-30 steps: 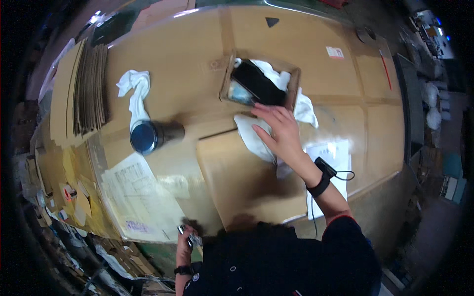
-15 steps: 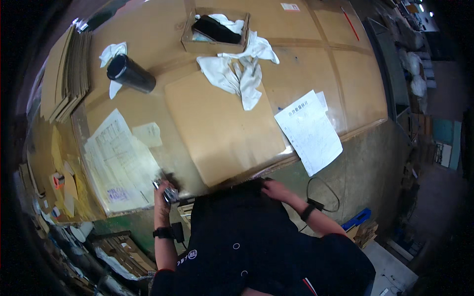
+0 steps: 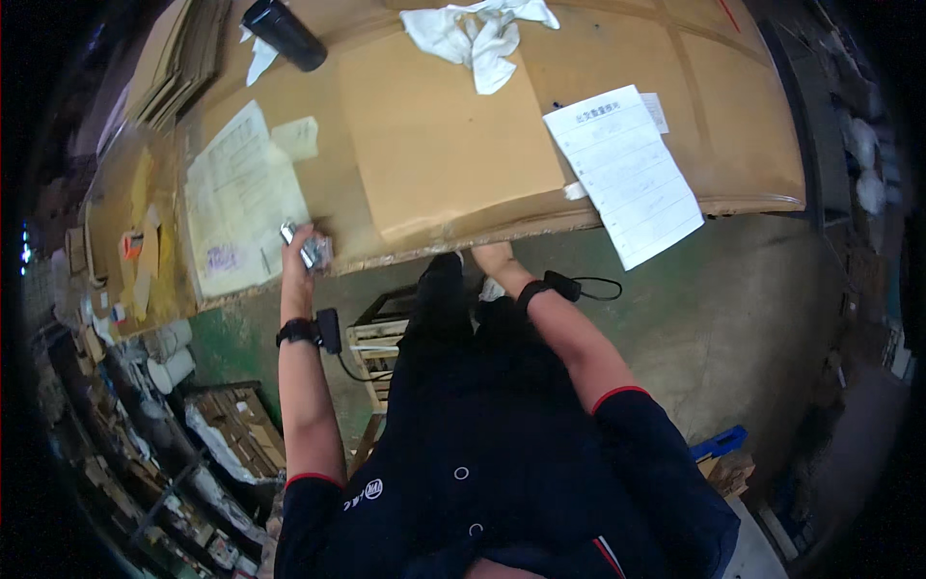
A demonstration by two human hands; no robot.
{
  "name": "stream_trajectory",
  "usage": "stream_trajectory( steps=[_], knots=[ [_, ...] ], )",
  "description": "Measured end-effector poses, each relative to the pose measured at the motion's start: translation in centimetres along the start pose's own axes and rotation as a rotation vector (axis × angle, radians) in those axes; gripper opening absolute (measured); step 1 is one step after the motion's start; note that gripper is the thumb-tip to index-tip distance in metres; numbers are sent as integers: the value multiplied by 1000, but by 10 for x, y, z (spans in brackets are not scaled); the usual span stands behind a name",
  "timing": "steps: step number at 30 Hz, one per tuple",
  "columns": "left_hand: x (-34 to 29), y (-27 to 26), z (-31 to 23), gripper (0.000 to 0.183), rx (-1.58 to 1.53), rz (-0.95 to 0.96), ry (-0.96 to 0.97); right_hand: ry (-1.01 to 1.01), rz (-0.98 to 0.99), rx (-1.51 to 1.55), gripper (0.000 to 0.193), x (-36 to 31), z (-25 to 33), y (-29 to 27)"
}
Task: The recorder sorts small metal parts from a pile on a workbench, places them into a cardboard box and a yellow crate, checks a document with a pen, and then walks through the warehouse.
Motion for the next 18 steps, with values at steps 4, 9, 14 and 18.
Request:
stream_trajectory(
  steps=[4,9,14,18],
  knots=[
    [1,-1,3,16,30,8,13,63,-85,71,33,4,15,-23],
    [2,-10,7,17,66,41,34,-50,155,-337,26,-32,36,-4],
    [-3,-7,3,18,80,8,-7,-257,-59,-132,27,-85,36,25],
    [2,-4,1,21,97,0,-2,-128,214,-105,25,-83,13,41]
  ],
)
Point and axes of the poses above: each hand's wrist, its own x-axis towards the middle knuckle, its own y-axis out of the palm, z = x × y, the point moved 3 cm from there along x, towards the middle knuckle, and after that the axes turned 15 degrees about z, right-handed, at the moved point
